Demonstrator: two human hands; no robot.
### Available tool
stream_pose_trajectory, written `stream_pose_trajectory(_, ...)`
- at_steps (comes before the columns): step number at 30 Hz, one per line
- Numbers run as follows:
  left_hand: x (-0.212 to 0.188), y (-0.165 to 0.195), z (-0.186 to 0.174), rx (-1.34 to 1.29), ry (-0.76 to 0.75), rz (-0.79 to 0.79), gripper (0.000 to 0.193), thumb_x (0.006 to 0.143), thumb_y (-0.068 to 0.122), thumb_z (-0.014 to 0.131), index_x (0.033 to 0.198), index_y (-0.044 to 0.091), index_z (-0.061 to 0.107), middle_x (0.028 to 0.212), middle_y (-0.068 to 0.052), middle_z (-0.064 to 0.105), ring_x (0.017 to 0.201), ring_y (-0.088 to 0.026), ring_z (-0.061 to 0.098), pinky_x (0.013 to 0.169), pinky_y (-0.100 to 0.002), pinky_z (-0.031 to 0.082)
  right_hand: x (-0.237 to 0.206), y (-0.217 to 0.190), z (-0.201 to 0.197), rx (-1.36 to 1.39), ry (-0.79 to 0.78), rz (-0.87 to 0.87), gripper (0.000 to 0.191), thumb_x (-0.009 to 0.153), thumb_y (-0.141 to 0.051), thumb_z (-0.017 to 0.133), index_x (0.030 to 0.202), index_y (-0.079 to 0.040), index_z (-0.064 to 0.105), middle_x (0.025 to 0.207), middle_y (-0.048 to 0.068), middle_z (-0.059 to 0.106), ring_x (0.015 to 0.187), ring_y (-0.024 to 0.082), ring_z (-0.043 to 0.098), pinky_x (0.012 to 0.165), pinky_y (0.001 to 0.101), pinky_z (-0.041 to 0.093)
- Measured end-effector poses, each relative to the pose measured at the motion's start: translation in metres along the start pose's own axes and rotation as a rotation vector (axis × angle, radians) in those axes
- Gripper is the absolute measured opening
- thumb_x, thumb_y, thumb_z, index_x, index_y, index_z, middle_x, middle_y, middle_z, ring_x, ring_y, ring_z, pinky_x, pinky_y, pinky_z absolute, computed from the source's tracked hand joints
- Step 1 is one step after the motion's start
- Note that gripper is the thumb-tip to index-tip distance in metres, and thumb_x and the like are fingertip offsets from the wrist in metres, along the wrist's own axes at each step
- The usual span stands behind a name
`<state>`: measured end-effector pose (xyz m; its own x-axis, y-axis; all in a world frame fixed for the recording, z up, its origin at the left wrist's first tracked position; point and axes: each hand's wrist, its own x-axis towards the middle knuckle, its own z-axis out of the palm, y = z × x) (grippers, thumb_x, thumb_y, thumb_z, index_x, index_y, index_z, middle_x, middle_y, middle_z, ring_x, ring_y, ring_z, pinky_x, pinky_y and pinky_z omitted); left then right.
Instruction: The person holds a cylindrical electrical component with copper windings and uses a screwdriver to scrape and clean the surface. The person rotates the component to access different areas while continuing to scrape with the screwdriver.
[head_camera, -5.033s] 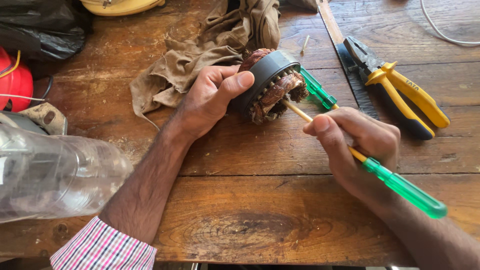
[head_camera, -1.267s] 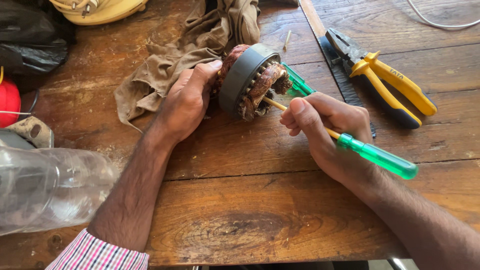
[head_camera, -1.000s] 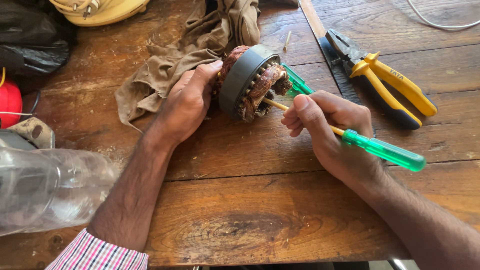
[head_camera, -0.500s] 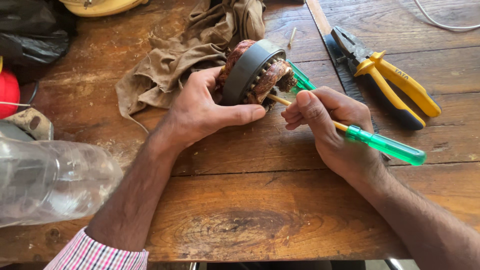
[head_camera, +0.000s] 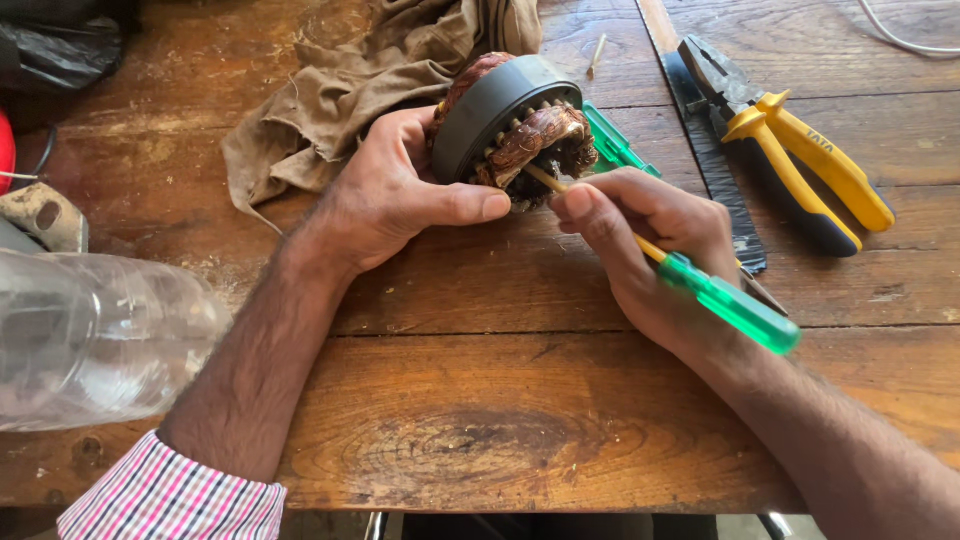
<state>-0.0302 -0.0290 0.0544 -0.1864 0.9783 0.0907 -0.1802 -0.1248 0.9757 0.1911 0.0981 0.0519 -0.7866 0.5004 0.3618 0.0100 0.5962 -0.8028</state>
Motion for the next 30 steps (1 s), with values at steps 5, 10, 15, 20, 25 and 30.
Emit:
stream_pose_trajectory(5,0.000,0.002,0.001,0.120,-0.010,0.020,0.056,0.082,0.015,0.091,0.128,-0.003,0.066,0.113,-0.005,0.073,0.104,-0.011,0.068,0.098,-0.028,0.060,-0.004,-0.004,-0.011,-0.180,0.093,-0.096,0.028,0.108,-0.025,0.062,0.096,-0.003,0.076,0.080,0.004,0.072,0.063,0.008,0.065,0.054,0.0240,0.049)
stream_pose_trajectory(10,-0.002,-0.007,-0.005,0.263,0.016,0.056,0.057,0.083,0.033,0.087,0.125,0.000,0.067,0.109,-0.004,0.074,0.100,-0.011,0.069,0.094,-0.027,0.061,-0.011,-0.008,-0.017,-0.195,0.092,-0.076,0.025,0.109,-0.018,0.066,0.097,0.001,0.075,0.077,0.008,0.069,0.062,0.012,0.063,0.056,0.0258,0.046)
stream_pose_trajectory(15,0.002,-0.023,-0.025,0.227,0.151,-0.007,0.054,0.103,0.053,0.057,0.107,0.000,0.068,0.090,-0.005,0.066,0.079,-0.014,0.058,0.067,-0.030,0.053,-0.009,-0.005,-0.014,-0.168,0.077,-0.179,0.022,0.108,-0.017,0.067,0.097,0.001,0.074,0.085,0.010,0.072,0.074,0.014,0.070,0.065,0.0269,0.053)
stream_pose_trajectory(20,0.011,-0.026,-0.034,-0.003,0.070,0.072,0.036,0.111,0.034,0.055,0.119,0.000,0.067,0.108,-0.009,0.074,0.095,-0.012,0.071,0.088,-0.030,0.066,-0.009,-0.007,-0.011,-0.170,0.076,-0.186,0.021,0.108,-0.015,0.065,0.099,0.002,0.073,0.090,0.010,0.074,0.076,0.014,0.073,0.070,0.0289,0.057)
stream_pose_trajectory(25,0.022,-0.016,-0.036,-0.122,0.085,-0.027,0.019,0.105,0.009,0.065,0.119,-0.002,0.071,0.107,-0.011,0.076,0.092,-0.014,0.074,0.085,-0.030,0.066,-0.004,-0.008,-0.005,-0.191,0.042,-0.194,0.017,0.103,-0.014,0.070,0.095,0.000,0.073,0.086,0.010,0.074,0.076,0.017,0.073,0.069,0.0313,0.056)
stream_pose_trajectory(30,0.024,-0.012,-0.035,-0.150,0.067,-0.034,0.026,0.097,0.000,0.072,0.123,-0.003,0.070,0.112,-0.012,0.076,0.097,-0.014,0.075,0.090,-0.028,0.067,-0.006,-0.010,-0.003,-0.231,0.016,-0.218,0.015,0.103,-0.012,0.072,0.096,0.001,0.072,0.088,0.010,0.073,0.081,0.019,0.074,0.073,0.0326,0.057)
